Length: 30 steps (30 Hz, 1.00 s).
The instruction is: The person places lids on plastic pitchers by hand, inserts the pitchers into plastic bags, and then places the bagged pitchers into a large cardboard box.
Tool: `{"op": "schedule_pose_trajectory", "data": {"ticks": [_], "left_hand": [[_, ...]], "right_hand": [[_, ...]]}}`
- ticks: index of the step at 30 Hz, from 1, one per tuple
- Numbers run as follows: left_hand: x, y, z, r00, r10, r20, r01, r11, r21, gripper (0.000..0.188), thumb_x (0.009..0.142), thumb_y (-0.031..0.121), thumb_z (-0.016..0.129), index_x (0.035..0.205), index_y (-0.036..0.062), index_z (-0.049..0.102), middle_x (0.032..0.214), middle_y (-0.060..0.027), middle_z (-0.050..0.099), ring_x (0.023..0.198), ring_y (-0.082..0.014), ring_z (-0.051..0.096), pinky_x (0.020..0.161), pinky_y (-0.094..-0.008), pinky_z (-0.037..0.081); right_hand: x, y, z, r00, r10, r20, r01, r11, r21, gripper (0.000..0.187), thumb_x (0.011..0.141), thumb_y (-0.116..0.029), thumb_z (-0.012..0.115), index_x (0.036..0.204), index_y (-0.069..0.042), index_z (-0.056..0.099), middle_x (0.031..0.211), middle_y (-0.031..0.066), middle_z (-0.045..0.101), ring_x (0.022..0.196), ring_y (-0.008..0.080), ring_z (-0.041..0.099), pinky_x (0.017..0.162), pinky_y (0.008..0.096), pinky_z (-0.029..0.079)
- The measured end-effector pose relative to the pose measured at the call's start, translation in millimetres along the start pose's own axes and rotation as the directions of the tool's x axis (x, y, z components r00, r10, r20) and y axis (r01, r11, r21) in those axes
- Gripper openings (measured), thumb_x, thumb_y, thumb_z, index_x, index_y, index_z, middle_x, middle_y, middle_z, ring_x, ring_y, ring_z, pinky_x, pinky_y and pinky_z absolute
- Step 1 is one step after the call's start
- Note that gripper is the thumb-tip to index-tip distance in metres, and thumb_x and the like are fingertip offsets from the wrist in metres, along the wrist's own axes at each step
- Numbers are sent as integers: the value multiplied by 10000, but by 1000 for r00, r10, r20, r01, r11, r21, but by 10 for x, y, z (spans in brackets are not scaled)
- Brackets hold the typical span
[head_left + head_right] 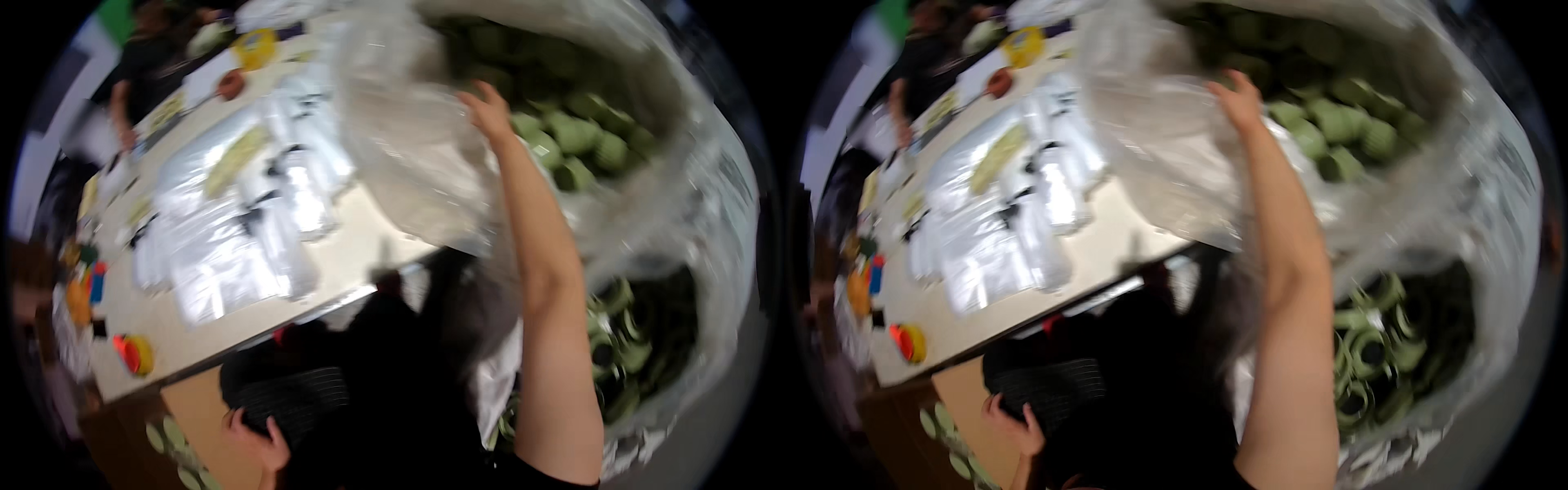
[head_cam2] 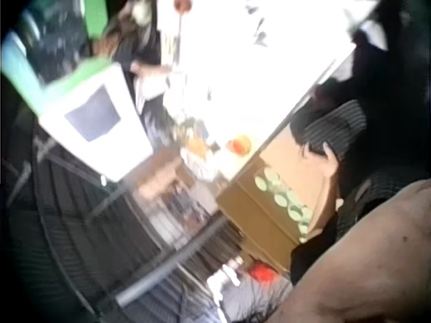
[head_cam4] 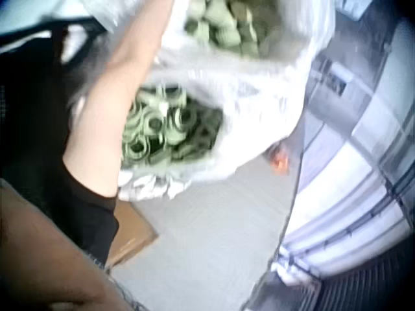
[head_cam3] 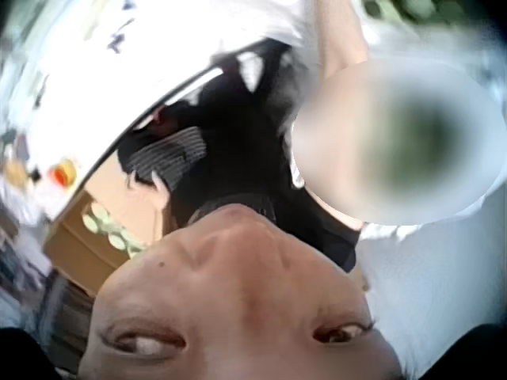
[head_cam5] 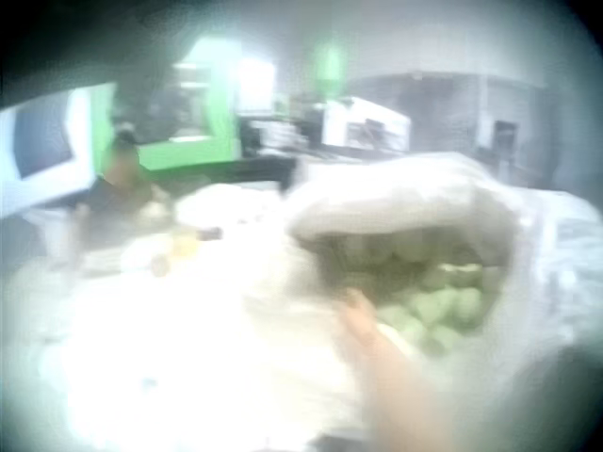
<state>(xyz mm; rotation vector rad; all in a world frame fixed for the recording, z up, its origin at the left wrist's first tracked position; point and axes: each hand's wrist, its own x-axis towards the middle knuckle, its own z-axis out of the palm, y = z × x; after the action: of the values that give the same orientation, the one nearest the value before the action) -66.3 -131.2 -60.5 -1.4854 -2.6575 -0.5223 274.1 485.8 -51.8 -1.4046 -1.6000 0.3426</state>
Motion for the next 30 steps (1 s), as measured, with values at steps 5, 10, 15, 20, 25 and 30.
{"op": "schedule_pose_trajectory", "data": {"ticks": [5,10,15,20,25,30], "left_hand": [[62,-18,59,1000,-5,-27,0,983,-182,571,740,113,707,1245,-3,466,1232,-257,412,1171,-430,411,1032,-531,325],[-31,-69,-33,998,-49,-50,37,975,-218,537,741,58,694,1230,29,473,1250,-242,410,1167,-407,419,1023,-502,339],[179,305,-433,959,280,37,-183,716,-674,338,722,26,734,1047,79,660,1083,-131,601,1036,-338,563,918,-447,430],[275,1544,-1089,454,837,-304,-126,-278,-952,305,832,146,736,1121,77,669,1051,-97,661,946,-244,656,803,-351,531],[-29,2016,-1281,200,897,-395,144,-425,-893,242,890,200,661,1101,82,648,1031,-88,652,927,-252,649,785,-367,517],[-105,2082,-1323,156,923,-352,211,-379,-901,217,948,254,587,1082,87,627,1012,-78,643,908,-259,642,767,-383,502]], "right_hand": [[-746,-545,15,965,-28,-261,108,948,298,538,849,-130,711,1334,-14,510,1324,122,524,1190,261,527,1001,375,421],[-2466,-1577,-278,989,-26,-143,90,880,466,653,836,-115,763,1356,-19,381,1277,110,465,1182,224,473,1043,335,371],[-3703,-2275,-57,854,-160,495,-291,642,710,735,846,-224,774,1425,-56,353,1378,147,438,1296,260,435,1089,411,370],[-4274,-2695,182,477,-294,828,-590,591,550,622,896,-210,717,1411,-54,404,1324,191,543,1198,304,559,1032,404,446],[-4613,-2505,322,416,-314,854,-537,673,509,690,888,-196,727,1430,-27,335,1313,180,547,1213,243,546,1041,384,441],[-4444,-2514,348,475,-216,853,-747,414,520,601,930,-133,655,1417,-16,324,1287,134,547,1166,197,546,1008,365,456]]}}
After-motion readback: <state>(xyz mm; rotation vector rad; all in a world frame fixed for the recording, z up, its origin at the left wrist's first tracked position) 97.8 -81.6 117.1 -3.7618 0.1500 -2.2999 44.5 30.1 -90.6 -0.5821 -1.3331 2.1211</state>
